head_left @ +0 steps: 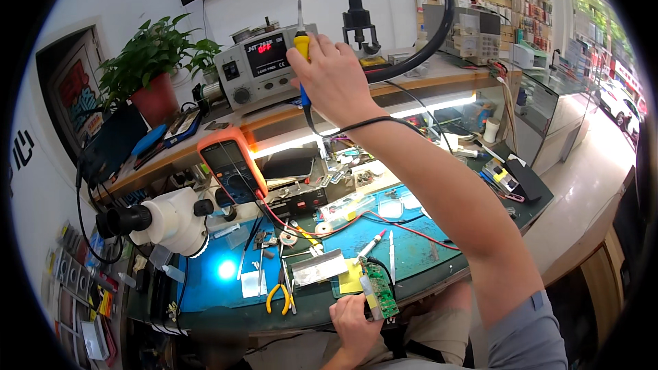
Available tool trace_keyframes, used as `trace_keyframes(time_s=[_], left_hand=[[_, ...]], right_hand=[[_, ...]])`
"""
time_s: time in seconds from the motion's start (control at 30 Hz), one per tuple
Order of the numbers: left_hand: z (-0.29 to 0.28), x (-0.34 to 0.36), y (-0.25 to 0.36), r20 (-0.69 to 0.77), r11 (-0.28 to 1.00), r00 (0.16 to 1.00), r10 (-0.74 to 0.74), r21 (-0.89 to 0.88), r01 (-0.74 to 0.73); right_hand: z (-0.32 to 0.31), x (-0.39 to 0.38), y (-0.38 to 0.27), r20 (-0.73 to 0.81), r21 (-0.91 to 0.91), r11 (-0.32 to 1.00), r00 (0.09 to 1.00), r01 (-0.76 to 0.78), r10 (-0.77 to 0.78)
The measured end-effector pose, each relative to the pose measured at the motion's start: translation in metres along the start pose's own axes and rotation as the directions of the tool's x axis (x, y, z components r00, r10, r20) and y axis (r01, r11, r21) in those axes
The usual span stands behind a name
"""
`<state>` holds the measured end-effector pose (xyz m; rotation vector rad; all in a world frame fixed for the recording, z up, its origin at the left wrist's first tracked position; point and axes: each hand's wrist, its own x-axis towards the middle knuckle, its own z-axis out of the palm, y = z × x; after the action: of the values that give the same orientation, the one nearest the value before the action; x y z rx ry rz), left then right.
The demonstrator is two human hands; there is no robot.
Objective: The person uses a soldering iron to work on a small green circuit board, applying heat to various points on the board. They flip the board over to access different sides and use a desoldering pump to remove solder. The person also uses a small metal tool to scrape or clean a component.
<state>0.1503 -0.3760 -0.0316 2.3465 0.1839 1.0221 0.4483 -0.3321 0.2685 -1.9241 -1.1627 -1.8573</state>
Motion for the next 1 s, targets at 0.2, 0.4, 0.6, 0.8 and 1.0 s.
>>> trace_keyframes(time_s=[0.2, 0.4, 0.6, 0.8, 1.0], left_hand=[[-0.005, -0.001, 0.000, -0.035, 1.000, 0.999, 0.003, 0.023, -0.003], [-0.004, 0.002, -0.002, -0.032, 0.997, 0.999, 0.023, 0.072, -0.021], [0.001, 0.001, -0.003, -0.004, 0.993, 0.999, 0.053, 0.106, -0.052], [0.003, -0.004, -0.005, -0.036, 0.997, 0.999, -0.022, 0.077, 0.024], [-0.003, -0.011, -0.007, 0.041, 0.993, 0.996, -0.080, 0.089, 0.076]], right_hand=[[-0.083, -0.041, -0.036, -0.215, 0.480, 0.863, 0.975, 0.159, -0.060], [-0.188, -0.176, -0.043, 0.062, 0.782, 0.592, 0.969, -0.196, 0.240], [-0.213, -0.298, -0.046, 0.235, 0.752, 0.554, 0.931, -0.356, 0.279], [-0.204, -0.341, -0.053, 0.460, 0.697, 0.313, 0.737, -0.646, 0.496], [-0.202, -0.339, -0.051, 0.403, 0.751, 0.364, 0.819, -0.551, 0.408]])
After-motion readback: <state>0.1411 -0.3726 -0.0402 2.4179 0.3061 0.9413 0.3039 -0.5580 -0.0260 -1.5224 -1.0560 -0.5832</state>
